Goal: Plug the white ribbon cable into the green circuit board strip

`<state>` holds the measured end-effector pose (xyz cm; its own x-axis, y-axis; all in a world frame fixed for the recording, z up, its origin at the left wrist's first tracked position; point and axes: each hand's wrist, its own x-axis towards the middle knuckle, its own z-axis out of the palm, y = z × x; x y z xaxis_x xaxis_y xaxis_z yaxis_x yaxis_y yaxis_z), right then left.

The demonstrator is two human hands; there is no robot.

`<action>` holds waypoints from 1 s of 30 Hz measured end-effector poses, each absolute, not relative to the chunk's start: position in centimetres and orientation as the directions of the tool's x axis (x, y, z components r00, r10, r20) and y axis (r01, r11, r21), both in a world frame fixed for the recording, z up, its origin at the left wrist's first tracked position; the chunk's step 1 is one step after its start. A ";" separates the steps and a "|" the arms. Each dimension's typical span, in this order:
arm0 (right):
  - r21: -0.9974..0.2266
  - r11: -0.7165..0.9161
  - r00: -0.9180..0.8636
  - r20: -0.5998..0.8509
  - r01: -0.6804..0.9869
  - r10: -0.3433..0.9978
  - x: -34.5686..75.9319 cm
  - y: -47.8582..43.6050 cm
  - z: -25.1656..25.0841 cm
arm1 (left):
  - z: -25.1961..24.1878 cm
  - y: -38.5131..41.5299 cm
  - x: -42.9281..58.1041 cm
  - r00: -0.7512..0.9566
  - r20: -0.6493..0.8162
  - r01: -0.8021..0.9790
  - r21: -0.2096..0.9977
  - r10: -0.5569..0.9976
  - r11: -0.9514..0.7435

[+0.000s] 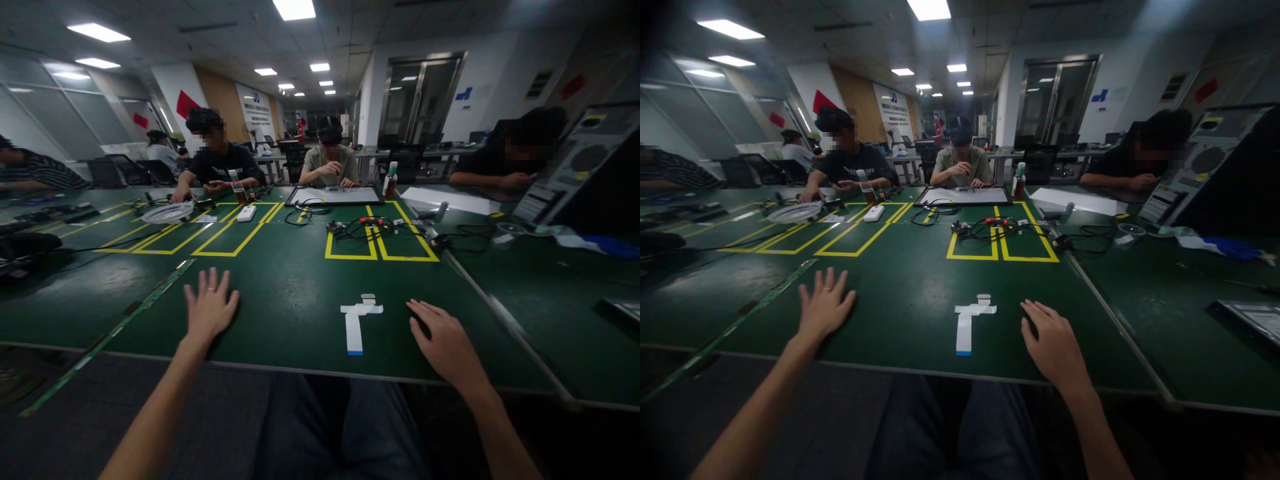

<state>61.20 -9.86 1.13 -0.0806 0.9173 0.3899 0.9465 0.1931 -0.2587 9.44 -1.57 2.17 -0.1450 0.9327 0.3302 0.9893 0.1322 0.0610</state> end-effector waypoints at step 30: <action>-0.267 0.177 -0.060 0.395 0.947 0.916 60.8 -9.9 1.4 | 1.4 -0.2 8.0 0.092 0.009 0.990 0.106 0.996 -0.093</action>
